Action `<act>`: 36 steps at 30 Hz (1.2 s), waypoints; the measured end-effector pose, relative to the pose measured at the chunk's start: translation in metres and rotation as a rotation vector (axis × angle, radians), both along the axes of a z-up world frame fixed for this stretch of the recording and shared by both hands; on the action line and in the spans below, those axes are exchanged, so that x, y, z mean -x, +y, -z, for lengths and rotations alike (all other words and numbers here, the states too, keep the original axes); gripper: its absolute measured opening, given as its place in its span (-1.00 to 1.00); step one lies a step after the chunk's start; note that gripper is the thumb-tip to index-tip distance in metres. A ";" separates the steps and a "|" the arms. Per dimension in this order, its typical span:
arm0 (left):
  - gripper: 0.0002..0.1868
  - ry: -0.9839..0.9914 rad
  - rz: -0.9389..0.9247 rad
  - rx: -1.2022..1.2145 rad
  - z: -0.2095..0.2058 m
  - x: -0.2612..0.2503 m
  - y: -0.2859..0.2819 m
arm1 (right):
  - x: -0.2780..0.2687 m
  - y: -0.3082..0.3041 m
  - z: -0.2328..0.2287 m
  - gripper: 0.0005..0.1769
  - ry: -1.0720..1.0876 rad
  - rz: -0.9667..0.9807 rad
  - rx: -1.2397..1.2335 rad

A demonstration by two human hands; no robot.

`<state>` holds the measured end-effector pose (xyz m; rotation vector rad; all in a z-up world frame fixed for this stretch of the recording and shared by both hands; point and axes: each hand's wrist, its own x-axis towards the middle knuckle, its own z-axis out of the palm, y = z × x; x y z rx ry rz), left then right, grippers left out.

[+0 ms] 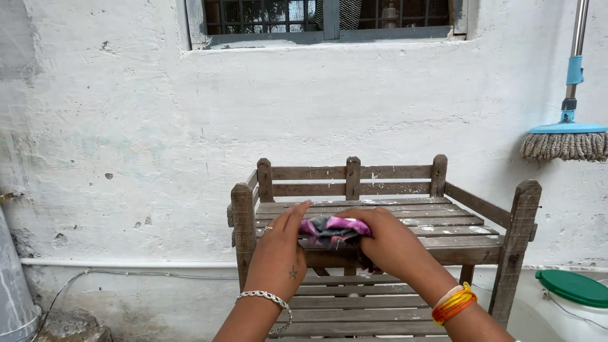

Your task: Organizing and cleaning various pairs of shoes on a wooden rack using a floral cloth.

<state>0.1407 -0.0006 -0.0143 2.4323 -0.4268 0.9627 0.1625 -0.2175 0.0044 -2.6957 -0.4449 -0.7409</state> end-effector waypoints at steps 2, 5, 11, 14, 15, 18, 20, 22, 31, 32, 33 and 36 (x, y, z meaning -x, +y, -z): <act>0.01 -0.193 0.065 -0.218 -0.002 -0.005 -0.001 | 0.011 0.003 -0.012 -0.32 -0.141 -0.042 -0.160; 0.23 -0.044 0.129 -0.175 -0.015 -0.002 -0.011 | -0.003 -0.005 -0.001 -0.52 -0.179 0.273 0.160; -0.12 0.036 0.176 -0.326 -0.028 0.005 -0.025 | 0.030 -0.012 -0.032 -0.41 0.313 -0.214 -0.297; -0.34 -0.497 0.268 -0.215 -0.035 -0.029 -0.023 | 0.009 -0.026 -0.037 -0.35 0.095 -0.182 -0.230; -0.34 -0.497 0.266 -0.215 -0.043 -0.027 -0.024 | 0.000 -0.025 -0.036 -0.35 0.096 -0.183 -0.229; -0.49 -0.822 0.202 -0.136 -0.060 -0.033 -0.026 | -0.024 -0.018 -0.034 -0.33 -0.731 -0.393 0.049; -0.57 -0.086 -0.038 -0.409 -0.055 -0.050 -0.023 | -0.031 -0.006 -0.033 -0.23 -0.800 -0.139 0.148; -0.56 -0.368 -0.001 -0.353 -0.050 -0.053 -0.015 | -0.006 0.001 -0.059 -0.35 -0.278 0.022 0.081; -0.55 -0.558 -0.292 -0.278 -0.046 -0.042 0.028 | -0.046 0.020 -0.041 -0.63 -0.115 -0.235 0.029; -0.52 -0.622 -0.319 -0.193 -0.043 -0.038 0.036 | -0.031 0.025 -0.049 -0.48 -0.141 -0.207 -0.177; -0.52 -0.622 -0.325 -0.199 -0.040 -0.036 0.040 | -0.035 0.027 -0.050 -0.48 -0.141 -0.214 -0.181; -0.52 -0.527 -0.144 0.052 -0.033 -0.038 0.050 | -0.056 0.042 -0.043 -0.66 -0.212 -0.310 -0.948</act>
